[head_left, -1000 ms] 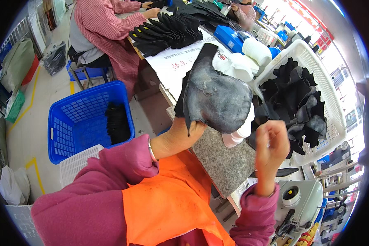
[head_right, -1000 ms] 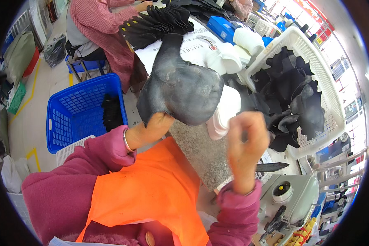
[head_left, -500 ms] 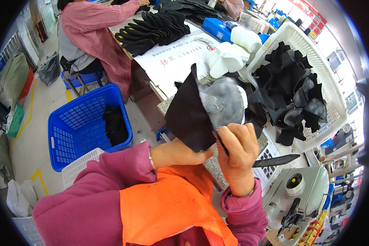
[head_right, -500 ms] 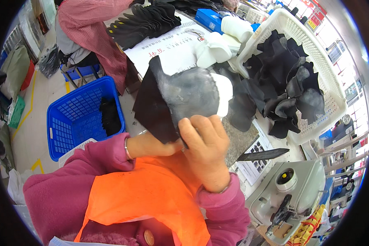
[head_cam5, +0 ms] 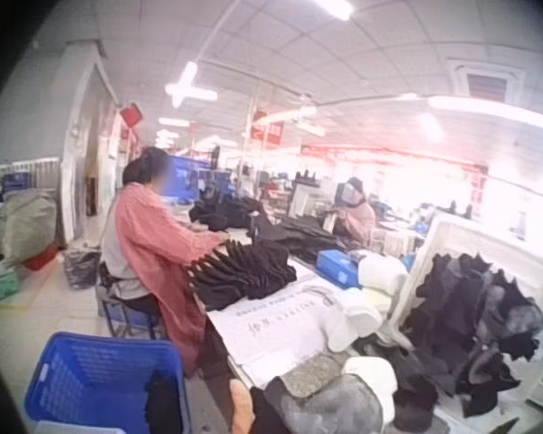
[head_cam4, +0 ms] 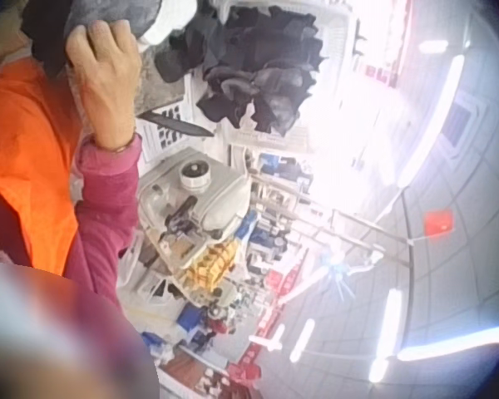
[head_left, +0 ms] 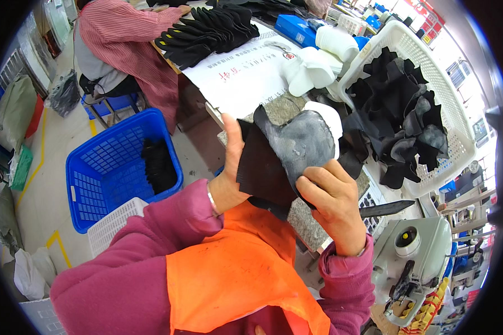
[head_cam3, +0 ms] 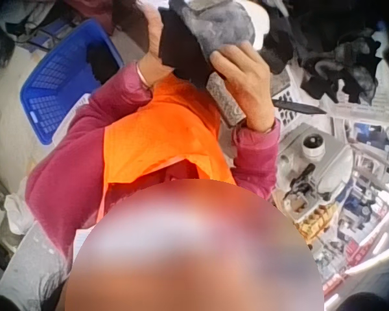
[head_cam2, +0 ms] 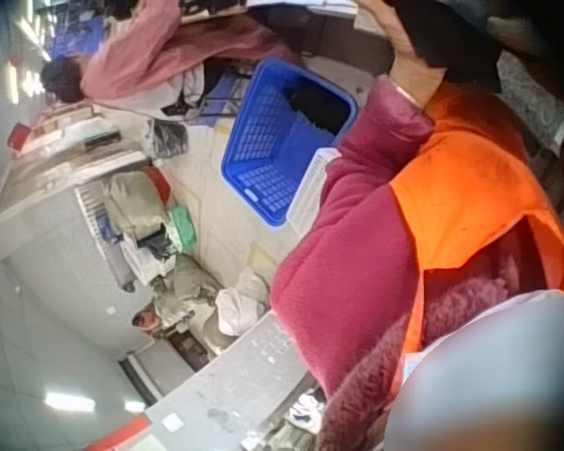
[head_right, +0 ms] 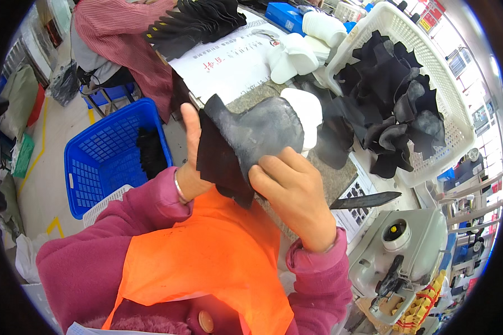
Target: The person picks up white foam inserts and black glove shells, then inserts the foam into the shells and folds the gloves. The person handles items one at a time and places the finished gloves into a blue basket.
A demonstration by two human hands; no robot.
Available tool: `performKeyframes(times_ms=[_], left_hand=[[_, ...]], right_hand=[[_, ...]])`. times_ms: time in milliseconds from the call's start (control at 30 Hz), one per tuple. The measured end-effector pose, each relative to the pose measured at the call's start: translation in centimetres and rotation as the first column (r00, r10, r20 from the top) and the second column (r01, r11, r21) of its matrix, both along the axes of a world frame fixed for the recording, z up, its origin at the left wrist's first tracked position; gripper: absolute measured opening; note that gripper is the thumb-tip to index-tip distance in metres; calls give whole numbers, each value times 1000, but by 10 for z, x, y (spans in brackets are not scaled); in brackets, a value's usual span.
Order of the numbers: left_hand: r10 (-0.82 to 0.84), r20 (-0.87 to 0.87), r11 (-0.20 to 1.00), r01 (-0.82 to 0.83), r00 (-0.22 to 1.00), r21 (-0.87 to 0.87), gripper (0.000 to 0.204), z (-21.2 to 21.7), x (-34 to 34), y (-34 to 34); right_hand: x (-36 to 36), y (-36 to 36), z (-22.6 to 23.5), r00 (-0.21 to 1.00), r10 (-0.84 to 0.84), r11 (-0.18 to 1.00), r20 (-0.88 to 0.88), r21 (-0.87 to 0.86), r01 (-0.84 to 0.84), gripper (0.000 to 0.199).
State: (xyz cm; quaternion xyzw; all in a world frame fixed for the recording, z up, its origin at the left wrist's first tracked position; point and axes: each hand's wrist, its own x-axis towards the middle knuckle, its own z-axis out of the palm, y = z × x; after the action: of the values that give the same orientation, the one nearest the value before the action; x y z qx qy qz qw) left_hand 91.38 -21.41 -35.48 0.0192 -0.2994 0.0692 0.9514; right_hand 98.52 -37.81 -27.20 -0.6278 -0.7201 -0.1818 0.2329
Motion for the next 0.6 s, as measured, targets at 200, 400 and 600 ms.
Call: performKeyframes(times_ms=[200, 400, 600], left_hand=[[-1, 66, 995, 7, 998, -96, 98, 4, 25, -7], [-19, 286, 997, 39, 958, -64, 97, 9, 21, -7], [146, 35, 987, -148, 989, 66, 102, 3, 9, -9]], right_hand=[[2, 6, -17, 954, -255, 919, -159, 267, 290, 23], [-34, 3, -37, 958, -284, 872, 39, 426, 241, 35], [-17, 18, -28, 993, -85, 986, 79, 148, 73, 40]])
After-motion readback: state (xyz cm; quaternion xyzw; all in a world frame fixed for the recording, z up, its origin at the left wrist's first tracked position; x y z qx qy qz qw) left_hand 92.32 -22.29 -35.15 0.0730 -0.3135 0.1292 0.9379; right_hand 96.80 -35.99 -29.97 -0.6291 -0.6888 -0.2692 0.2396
